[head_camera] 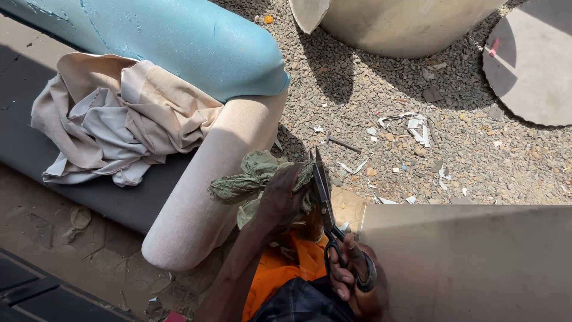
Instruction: Cutting a green woven sack with a pair of scissors
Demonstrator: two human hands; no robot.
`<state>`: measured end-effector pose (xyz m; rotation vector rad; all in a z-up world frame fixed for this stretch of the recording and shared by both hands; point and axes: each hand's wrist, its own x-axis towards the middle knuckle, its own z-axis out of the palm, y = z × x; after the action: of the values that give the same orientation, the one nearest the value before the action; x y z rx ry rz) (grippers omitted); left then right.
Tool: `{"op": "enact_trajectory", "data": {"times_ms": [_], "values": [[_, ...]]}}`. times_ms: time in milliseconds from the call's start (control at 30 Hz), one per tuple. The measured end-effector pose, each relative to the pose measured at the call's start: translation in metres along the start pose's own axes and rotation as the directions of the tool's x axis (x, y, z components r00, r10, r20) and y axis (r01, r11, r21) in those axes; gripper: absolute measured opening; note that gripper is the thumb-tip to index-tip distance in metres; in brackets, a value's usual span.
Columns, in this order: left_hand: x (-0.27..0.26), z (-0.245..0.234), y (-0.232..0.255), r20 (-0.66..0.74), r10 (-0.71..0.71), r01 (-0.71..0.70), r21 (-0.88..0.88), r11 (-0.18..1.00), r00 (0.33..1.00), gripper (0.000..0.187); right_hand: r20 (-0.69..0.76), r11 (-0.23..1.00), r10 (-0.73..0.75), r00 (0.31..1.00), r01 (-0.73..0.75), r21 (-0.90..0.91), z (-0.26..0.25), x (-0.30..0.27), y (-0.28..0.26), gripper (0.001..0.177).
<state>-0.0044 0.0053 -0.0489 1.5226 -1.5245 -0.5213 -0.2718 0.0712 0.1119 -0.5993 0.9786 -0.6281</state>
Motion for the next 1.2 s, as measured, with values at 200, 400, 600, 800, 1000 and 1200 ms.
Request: {"op": "enact_trajectory", "data": {"times_ms": [200,400,600,800,1000,1200], "values": [[0.009,-0.014,-0.011,0.183,0.212,-0.218,0.011,0.976,0.96,0.078,-0.03,0.964,-0.17,0.985,0.16,-0.212,-0.005,0.0,-0.038,0.05],[0.018,-0.048,-0.01,0.104,-0.174,0.191,-0.191,0.963,0.979,0.084,-0.125,0.843,-0.315,0.941,0.217,-0.492,-0.01,0.011,-0.072,0.047],[0.034,-0.044,0.053,0.259,-0.16,0.285,-0.574,0.768,0.953,0.087,-0.201,0.771,-0.426,0.882,0.238,-0.591,0.015,0.076,-0.068,0.049],[0.043,-0.069,0.071,0.262,-0.172,0.301,-0.609,0.734,0.95,0.078,-0.112,0.769,-0.566,0.817,0.474,-0.428,-0.011,0.103,-0.061,0.043],[0.044,-0.101,-0.011,0.017,-0.332,0.301,-0.47,0.83,0.943,0.045,-0.251,0.645,-0.672,0.697,0.385,-0.66,-0.061,0.093,-0.087,0.045],[0.054,-0.094,-0.01,0.175,-0.247,0.303,-0.556,0.774,0.953,0.041,-0.312,0.47,-0.787,0.532,0.19,-0.862,-0.11,0.092,-0.13,0.051]]}}
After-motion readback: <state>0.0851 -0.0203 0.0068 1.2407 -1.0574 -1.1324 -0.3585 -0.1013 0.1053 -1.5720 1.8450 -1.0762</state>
